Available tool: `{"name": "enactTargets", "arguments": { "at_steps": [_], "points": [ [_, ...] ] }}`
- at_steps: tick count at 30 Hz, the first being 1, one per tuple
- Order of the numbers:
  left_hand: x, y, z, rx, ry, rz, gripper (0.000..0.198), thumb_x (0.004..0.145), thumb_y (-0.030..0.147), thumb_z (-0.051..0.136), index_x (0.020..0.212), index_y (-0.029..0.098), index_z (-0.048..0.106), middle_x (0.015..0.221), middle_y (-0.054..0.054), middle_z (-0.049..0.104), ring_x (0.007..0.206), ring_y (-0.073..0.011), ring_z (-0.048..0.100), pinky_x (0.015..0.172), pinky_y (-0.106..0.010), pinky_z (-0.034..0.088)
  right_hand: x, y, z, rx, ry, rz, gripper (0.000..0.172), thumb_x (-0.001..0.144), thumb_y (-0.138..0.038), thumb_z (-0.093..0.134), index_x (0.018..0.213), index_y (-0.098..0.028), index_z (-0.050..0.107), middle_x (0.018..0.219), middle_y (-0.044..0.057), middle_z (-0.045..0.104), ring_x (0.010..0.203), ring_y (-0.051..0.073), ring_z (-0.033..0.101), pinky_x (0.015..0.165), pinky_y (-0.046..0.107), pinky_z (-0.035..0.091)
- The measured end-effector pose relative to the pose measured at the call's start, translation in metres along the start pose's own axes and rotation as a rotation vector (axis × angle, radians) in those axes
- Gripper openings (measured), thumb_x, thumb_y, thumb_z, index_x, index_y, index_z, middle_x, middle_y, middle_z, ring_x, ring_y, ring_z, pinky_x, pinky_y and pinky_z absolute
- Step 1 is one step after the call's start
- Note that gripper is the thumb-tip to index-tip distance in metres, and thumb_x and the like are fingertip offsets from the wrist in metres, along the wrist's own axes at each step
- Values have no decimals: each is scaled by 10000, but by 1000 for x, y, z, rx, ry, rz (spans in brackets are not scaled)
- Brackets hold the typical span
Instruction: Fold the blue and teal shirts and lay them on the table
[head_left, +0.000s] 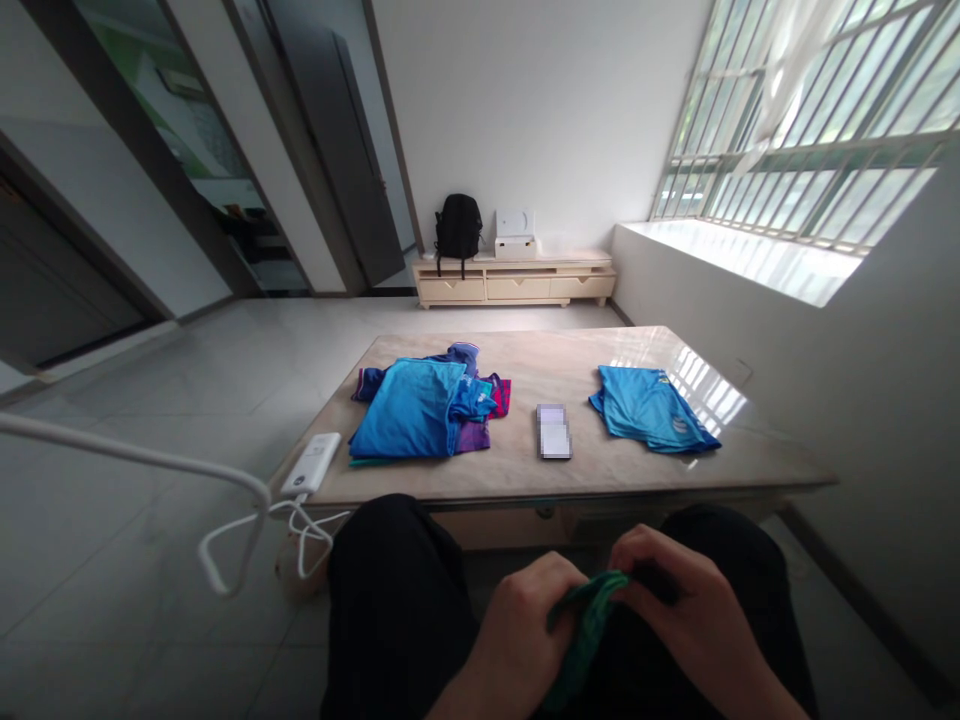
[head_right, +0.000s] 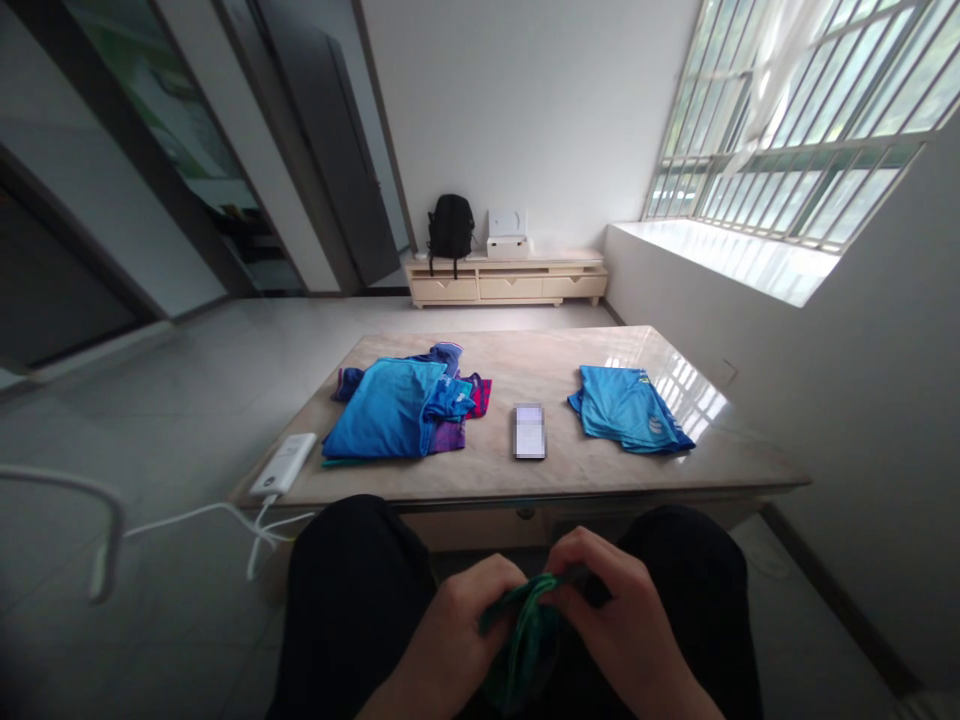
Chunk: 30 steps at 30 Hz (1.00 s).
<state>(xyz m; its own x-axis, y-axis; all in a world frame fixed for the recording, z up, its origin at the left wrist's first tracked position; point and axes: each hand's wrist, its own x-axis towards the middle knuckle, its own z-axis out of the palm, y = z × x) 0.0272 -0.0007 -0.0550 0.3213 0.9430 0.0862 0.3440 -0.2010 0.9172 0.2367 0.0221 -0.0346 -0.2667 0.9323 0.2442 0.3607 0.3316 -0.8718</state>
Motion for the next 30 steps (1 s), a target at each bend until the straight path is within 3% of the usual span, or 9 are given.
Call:
{"name": "enactTargets", "arguments": {
  "at_steps": [7, 11, 14, 19, 22, 26, 30],
  "points": [
    [-3, -31, 3, 120, 31, -52, 332, 770, -19, 540, 915, 214, 728, 943, -25, 710, 885, -182, 656, 774, -266, 437, -1, -1, -2, 8, 97, -68, 127, 847, -194, 760, 794, -229, 650, 801, -7, 683, 745, 173, 655, 692, 247, 517],
    [-5, -43, 1, 194, 21, -45, 257, 837, 50, 536, 930, 207, 716, 984, -48, 702, 912, -201, 641, 789, -280, 433, -2, 2, -5, 11, 133, -91, 115, 872, -205, 748, 811, -235, 655, 822, -3, 686, 760, 170, 663, 705, 243, 526],
    [-8, -53, -5, 213, 2, -91, 227, 865, 82, 530, 906, 201, 719, 990, -55, 700, 922, -208, 646, 785, -283, 436, -2, 5, -16, 10, 202, -80, 100, 879, -236, 750, 825, -239, 667, 853, 3, 701, 798, 174, 677, 731, 239, 541],
    [-10, -67, -25, 66, 19, -145, 297, 757, 12, 531, 863, 185, 749, 964, -58, 718, 922, -205, 671, 821, -291, 470, 1, 9, -39, -25, 345, 2, 137, 834, -343, 790, 832, -226, 719, 893, 38, 743, 809, 211, 698, 726, 267, 583],
    [-9, -61, -44, -145, -2, -177, 260, 728, 50, 631, 897, 173, 785, 1079, -90, 754, 1048, -250, 678, 839, -303, 522, 3, 14, -52, -74, 411, 60, 209, 785, -415, 818, 838, -226, 746, 902, 48, 760, 805, 229, 711, 746, 291, 602],
    [-7, -30, -74, -487, -2, -390, 251, 769, 146, 678, 995, 155, 787, 1279, -127, 722, 1011, -259, 704, 622, -230, 538, 6, 28, -69, -105, 477, 177, 341, 684, -514, 869, 852, -234, 771, 887, 42, 776, 783, 231, 735, 739, 278, 612],
    [-5, 0, -96, -678, 75, -445, 242, 764, 121, 692, 983, 151, 791, 1221, -131, 746, 952, -231, 718, 680, -239, 571, 10, 41, -82, -40, 414, 254, 392, 628, -514, 896, 839, -209, 772, 868, 65, 786, 741, 243, 750, 639, 265, 611]
  ]
}}
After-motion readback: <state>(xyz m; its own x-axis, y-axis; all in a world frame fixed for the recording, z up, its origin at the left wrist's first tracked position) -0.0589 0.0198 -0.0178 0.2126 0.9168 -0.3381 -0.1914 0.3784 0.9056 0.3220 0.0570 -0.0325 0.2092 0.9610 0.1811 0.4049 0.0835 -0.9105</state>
